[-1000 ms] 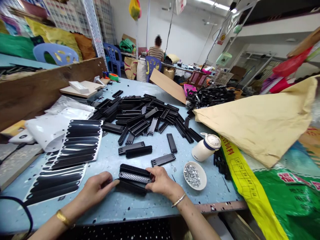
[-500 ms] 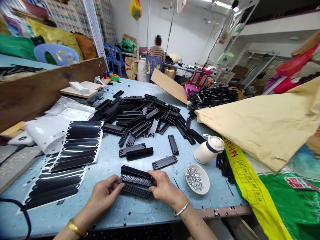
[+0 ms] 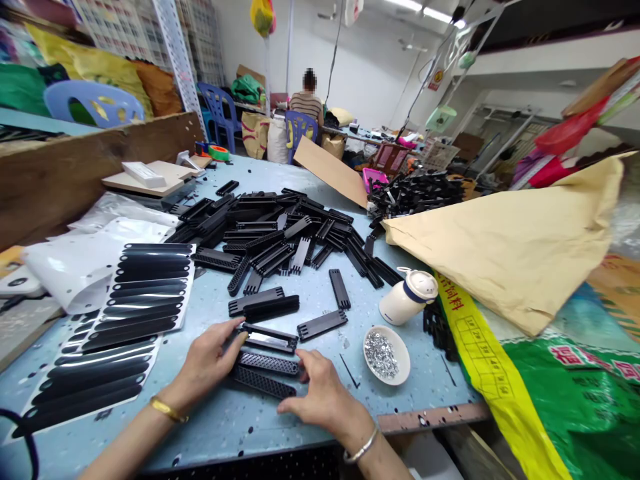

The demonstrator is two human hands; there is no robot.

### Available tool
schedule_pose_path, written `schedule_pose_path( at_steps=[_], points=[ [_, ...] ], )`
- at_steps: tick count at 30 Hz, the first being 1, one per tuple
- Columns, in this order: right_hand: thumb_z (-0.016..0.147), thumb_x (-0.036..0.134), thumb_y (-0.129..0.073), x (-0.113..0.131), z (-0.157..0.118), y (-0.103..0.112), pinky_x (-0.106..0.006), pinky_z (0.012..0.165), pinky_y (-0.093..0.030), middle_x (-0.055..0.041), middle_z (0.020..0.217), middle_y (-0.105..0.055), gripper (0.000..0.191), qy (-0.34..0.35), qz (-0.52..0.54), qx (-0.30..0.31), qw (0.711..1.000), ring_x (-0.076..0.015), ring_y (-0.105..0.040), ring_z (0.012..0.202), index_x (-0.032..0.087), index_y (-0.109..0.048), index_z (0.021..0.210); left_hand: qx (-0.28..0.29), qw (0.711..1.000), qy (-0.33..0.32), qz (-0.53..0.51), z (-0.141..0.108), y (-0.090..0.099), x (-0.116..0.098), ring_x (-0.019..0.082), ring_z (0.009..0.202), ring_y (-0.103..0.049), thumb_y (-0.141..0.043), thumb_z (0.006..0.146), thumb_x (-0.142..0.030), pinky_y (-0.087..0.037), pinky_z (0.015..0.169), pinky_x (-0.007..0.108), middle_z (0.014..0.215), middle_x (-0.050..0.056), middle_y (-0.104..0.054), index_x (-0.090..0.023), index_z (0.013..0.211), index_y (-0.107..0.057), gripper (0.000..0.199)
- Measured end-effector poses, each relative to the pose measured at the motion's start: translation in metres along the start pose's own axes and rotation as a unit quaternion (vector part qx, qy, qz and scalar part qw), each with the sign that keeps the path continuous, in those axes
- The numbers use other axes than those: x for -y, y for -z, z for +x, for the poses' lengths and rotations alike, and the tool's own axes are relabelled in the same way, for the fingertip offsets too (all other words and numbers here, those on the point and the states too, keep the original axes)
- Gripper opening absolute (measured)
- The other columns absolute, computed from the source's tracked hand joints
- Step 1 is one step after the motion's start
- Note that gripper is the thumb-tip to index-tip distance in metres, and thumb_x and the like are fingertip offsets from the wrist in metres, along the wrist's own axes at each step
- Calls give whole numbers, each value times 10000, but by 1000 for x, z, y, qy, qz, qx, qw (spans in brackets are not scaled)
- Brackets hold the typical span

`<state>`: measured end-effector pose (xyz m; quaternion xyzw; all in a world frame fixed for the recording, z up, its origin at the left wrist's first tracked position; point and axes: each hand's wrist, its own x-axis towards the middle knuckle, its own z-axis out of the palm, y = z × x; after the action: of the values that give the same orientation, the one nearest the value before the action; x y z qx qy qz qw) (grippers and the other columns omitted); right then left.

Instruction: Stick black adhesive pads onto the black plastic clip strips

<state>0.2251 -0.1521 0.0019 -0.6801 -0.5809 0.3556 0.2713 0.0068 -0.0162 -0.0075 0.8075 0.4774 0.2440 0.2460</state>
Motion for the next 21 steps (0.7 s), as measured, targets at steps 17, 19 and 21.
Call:
schedule_pose_path(
  at_steps=[17,19,21],
  points=[
    [721,158,-711,-11,-5,-22,-409,804,-549,-109,950,-667,543,94,-61,-96,989,-239,-629,819,120,-576,1245,151,966,14,-208,13,17,1,189,726,-658,-539,671,-236,-525,672,292,764,33,-699,-163,791,-618,161],
    [655,136,-740,-14,-1,-25,-389,767,-557,-104,979,-676,686,49,-21,-107,993,-214,-628,763,122,-536,1309,149,962,20,-229,10,17,3,202,752,-677,-542,669,-240,-543,700,307,781,47,-717,-155,805,-635,185],
    [593,126,-768,-16,3,-26,-361,724,-563,-96,1013,-677,828,-3,22,-107,994,-191,-627,724,137,-485,1371,146,959,26,-240,10,18,6,220,820,-695,-557,663,-243,-554,771,335,853,61,-745,-153,862,-675,248]
  ],
)
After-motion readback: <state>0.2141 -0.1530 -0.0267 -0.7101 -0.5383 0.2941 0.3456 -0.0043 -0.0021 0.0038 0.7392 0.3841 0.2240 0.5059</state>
